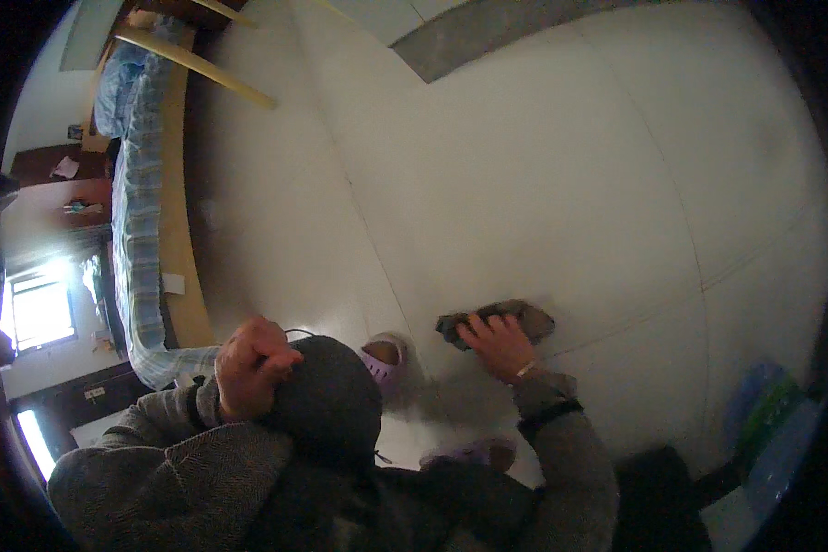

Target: The person wrings a cloth in a blue basin at a bathroom sink, then carries the cloth into a bedroom and wipes the tiled floor in multiple passes. The person moves around furniture and repeatedly wipes different floor areas with the cloth.

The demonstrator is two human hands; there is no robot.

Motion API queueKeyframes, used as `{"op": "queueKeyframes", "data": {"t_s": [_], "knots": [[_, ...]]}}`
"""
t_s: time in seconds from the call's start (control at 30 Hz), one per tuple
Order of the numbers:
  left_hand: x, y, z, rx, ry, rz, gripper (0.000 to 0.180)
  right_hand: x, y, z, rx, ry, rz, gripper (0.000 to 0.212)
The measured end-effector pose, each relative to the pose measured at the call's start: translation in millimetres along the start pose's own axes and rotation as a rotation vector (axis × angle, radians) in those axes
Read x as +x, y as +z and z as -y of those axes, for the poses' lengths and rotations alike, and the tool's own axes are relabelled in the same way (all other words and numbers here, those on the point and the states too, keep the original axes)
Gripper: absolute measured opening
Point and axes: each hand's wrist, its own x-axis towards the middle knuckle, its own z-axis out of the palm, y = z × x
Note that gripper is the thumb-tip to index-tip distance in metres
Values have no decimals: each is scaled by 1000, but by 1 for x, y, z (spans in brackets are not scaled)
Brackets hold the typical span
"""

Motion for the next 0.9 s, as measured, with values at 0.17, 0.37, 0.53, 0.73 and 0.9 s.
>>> {"op": "queueKeyframes", "data": {"t_s": [0.17, 0.37, 0.53, 0.73, 0.9], "knots": [[-3, -7, 2, -25, -15, -8, 8, -36, -22, -107, -395, 536, -12, 39], [-1, -8, 5, -12, 24, 5, 9, -77, -38, -183, -267, 1421, -138, 67], [5, -1, 3, 1, 30, 45, 10, -35, -17, -109, -211, 1001, 60, 69], [-5, -17, -19, 19, -37, 252, 6, -23, 1, 13, -18, 239, 128, 55], [-23, -38, -35, 12, -140, 451, 9, -54, -12, 35, 124, 143, 289, 43]]}}
